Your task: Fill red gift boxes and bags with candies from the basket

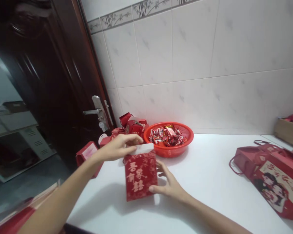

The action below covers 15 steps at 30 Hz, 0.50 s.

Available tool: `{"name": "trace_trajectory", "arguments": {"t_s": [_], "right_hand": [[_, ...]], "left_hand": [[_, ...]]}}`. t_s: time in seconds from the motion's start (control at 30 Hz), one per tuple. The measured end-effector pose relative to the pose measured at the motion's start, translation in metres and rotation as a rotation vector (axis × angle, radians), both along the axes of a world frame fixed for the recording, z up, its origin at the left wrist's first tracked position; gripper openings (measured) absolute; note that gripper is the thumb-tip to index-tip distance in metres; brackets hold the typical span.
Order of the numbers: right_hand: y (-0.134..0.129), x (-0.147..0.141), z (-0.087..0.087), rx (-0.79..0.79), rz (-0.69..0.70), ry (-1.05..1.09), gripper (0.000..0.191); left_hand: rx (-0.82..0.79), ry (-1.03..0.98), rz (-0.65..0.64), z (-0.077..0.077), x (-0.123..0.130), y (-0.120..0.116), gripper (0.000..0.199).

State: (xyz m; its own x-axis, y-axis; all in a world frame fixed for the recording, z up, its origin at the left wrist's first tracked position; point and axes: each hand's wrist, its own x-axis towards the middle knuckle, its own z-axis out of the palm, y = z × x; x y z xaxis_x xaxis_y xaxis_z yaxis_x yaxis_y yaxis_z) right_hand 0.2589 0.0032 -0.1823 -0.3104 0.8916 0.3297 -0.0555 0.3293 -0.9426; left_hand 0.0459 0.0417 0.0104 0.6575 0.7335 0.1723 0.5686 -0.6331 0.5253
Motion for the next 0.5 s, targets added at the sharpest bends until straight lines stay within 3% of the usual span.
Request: {"name": "trace_trajectory", "arguments": {"t_s": [0.07, 0.13, 0.27, 0.4, 0.5], "right_hand": [[0.001, 0.017, -0.003, 0.041, 0.024, 0.024, 0.075], [0.002, 0.033, -0.007, 0.050, -0.047, 0.027, 0.064], [0.005, 0.056, -0.017, 0.011, -0.178, -0.021, 0.061], [0.012, 0.061, -0.023, -0.017, -0.160, 0.010, 0.071], [0.014, 0.059, -0.024, -0.025, -0.135, 0.034, 0.077]], "left_hand": [[-0.003, -0.044, -0.083, -0.009, 0.025, 0.004, 0.025], [-0.058, -0.057, -0.151, -0.016, 0.042, 0.012, 0.029], [-0.255, -0.056, -0.264, -0.024, 0.058, 0.046, 0.044], [-0.222, -0.169, -0.145, -0.026, 0.073, 0.096, 0.047], [-0.107, -0.016, -0.072, -0.033, 0.093, 0.135, 0.044]]}}
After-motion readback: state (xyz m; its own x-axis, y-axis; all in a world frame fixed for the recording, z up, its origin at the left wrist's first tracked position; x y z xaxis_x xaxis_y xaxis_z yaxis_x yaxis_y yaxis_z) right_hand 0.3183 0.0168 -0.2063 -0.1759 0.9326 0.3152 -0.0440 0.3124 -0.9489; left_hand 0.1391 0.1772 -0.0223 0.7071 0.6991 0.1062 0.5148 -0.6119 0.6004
